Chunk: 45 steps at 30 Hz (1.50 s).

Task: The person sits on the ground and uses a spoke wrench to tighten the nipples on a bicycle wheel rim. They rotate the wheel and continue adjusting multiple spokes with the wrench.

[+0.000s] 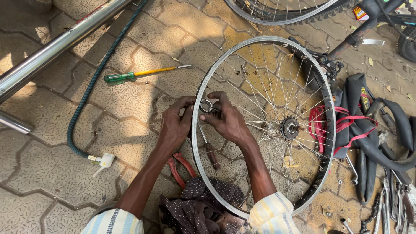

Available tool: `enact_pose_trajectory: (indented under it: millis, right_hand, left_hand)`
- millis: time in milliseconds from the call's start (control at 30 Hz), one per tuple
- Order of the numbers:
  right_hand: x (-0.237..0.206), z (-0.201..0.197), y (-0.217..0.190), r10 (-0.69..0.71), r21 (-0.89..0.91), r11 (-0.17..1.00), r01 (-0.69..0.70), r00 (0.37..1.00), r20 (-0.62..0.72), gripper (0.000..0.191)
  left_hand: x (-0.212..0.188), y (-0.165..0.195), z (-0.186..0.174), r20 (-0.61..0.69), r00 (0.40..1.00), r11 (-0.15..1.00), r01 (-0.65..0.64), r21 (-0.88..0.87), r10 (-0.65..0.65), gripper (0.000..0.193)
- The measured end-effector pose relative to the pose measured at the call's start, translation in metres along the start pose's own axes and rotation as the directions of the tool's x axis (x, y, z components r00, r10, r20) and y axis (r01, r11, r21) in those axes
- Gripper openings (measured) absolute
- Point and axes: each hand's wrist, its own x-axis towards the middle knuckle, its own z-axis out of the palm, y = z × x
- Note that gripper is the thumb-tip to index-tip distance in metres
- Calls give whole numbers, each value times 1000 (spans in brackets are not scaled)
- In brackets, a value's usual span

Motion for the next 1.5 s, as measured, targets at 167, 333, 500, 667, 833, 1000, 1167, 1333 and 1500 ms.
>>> enact_pose_trajectory:
  millis: [167,333,500,667,833,1000,1167,1333,1500]
  right_hand:
    - [4,4,1,155,69,986,-151,985,-68,31]
    - [3,8,-6,305,-127,941,-314,949,-86,30]
    - [-13,1,-4,-262,-102,960,260,965,-9,46]
    - [-15,6,-7,137,117,982,-145,988,76,34]
    - [-20,17,-14,25,-132,990,-40,993,-114,32]
    - [-23,16,-14,212,-123,967,-222,973,-90,34]
    - [-23,19,-8,-138,25,988,149,958,-250,26]
    - [-24,18,-4,-209,-328,943,53,862,-462,37]
    - [-12,7,-11,-12,-272,959,-77,950,-311,37]
  left_hand:
    - [6,4,2,24,997,997,79,-12,-79,17]
    - [1,-3,3,23,999,998,41,36,-42,15]
    - [-5,-11,1,47,998,998,-39,-46,41,14]
    - [-11,-9,-4,82,989,992,125,1,-125,12]
    - [-17,-4,-8,59,998,999,36,-30,-34,11]
    - [-17,-1,-10,73,997,999,30,-31,-28,9]
    - [-15,0,-11,79,982,967,155,204,-174,10]
    - [-15,-4,-13,67,993,994,-103,37,100,20]
    - [-11,-3,-7,41,996,996,83,38,-85,10]
